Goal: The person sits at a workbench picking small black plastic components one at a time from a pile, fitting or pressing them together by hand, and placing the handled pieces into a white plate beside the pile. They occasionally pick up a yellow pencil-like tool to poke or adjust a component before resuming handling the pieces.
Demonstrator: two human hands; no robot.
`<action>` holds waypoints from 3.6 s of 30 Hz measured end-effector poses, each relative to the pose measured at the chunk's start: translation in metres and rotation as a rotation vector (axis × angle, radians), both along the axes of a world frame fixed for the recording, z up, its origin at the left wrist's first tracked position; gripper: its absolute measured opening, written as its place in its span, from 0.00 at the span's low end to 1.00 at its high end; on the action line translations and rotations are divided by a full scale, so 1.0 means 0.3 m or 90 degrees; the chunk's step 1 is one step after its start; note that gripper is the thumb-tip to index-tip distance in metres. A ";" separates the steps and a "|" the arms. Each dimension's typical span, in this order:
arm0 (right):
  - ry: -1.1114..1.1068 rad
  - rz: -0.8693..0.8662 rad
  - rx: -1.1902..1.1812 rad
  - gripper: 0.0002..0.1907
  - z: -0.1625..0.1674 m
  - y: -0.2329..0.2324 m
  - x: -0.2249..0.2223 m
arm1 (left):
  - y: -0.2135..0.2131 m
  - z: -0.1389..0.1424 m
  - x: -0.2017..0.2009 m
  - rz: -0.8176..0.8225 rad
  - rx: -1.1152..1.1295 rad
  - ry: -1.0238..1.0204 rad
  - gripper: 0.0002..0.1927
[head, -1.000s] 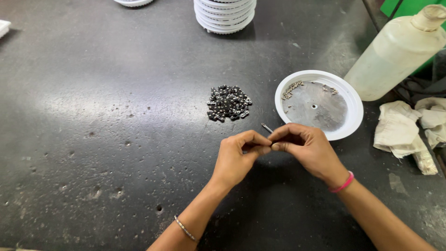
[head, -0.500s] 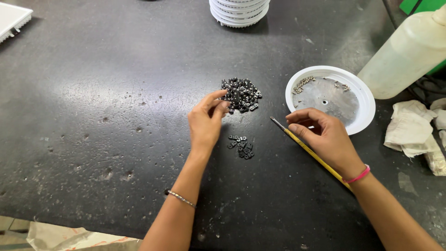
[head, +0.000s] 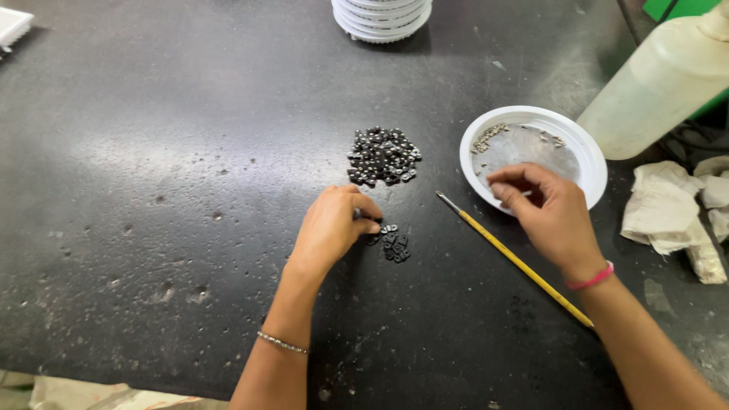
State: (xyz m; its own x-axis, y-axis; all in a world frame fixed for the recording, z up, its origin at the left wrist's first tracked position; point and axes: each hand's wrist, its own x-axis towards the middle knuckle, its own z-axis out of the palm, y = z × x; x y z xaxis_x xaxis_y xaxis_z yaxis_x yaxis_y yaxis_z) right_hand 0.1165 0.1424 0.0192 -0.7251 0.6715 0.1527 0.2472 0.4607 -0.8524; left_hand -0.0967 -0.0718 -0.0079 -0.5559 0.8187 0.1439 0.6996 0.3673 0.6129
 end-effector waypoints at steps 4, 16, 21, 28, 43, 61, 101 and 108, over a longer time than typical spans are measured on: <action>0.017 -0.033 0.165 0.08 -0.006 0.053 0.017 | -0.006 0.009 0.021 0.000 0.015 0.029 0.07; -0.123 0.104 0.190 0.09 -0.030 0.136 0.017 | 0.065 0.016 0.085 0.068 0.139 -0.240 0.08; -0.138 0.123 0.240 0.08 -0.036 0.132 0.014 | 0.080 0.006 0.106 0.056 0.157 -0.347 0.08; -0.100 0.098 0.315 0.06 -0.038 0.112 -0.007 | 0.095 -0.010 0.138 0.030 0.227 -0.512 0.11; 0.091 0.110 -0.159 0.06 -0.044 -0.128 -0.030 | 0.102 0.018 0.198 0.048 0.192 -0.521 0.11; 0.050 0.099 -0.104 0.05 -0.157 -0.076 -0.008 | 0.104 0.006 0.240 -0.046 0.247 -0.399 0.04; -0.015 0.014 -0.141 0.09 -0.138 -0.078 -0.032 | 0.125 -0.013 0.241 -0.005 0.242 -0.435 0.06; -0.063 0.014 -0.126 0.10 -0.114 -0.076 -0.031 | 0.122 -0.016 0.247 -0.034 0.247 -0.392 0.06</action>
State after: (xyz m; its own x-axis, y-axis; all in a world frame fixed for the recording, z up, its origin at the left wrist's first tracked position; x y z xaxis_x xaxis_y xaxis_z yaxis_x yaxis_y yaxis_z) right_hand 0.1072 0.1196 -0.0150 -0.7447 0.6654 -0.0526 0.3254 0.2931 -0.8990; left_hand -0.0227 -0.0351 -0.0128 -0.5904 0.8006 0.1023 0.1963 0.0195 0.9804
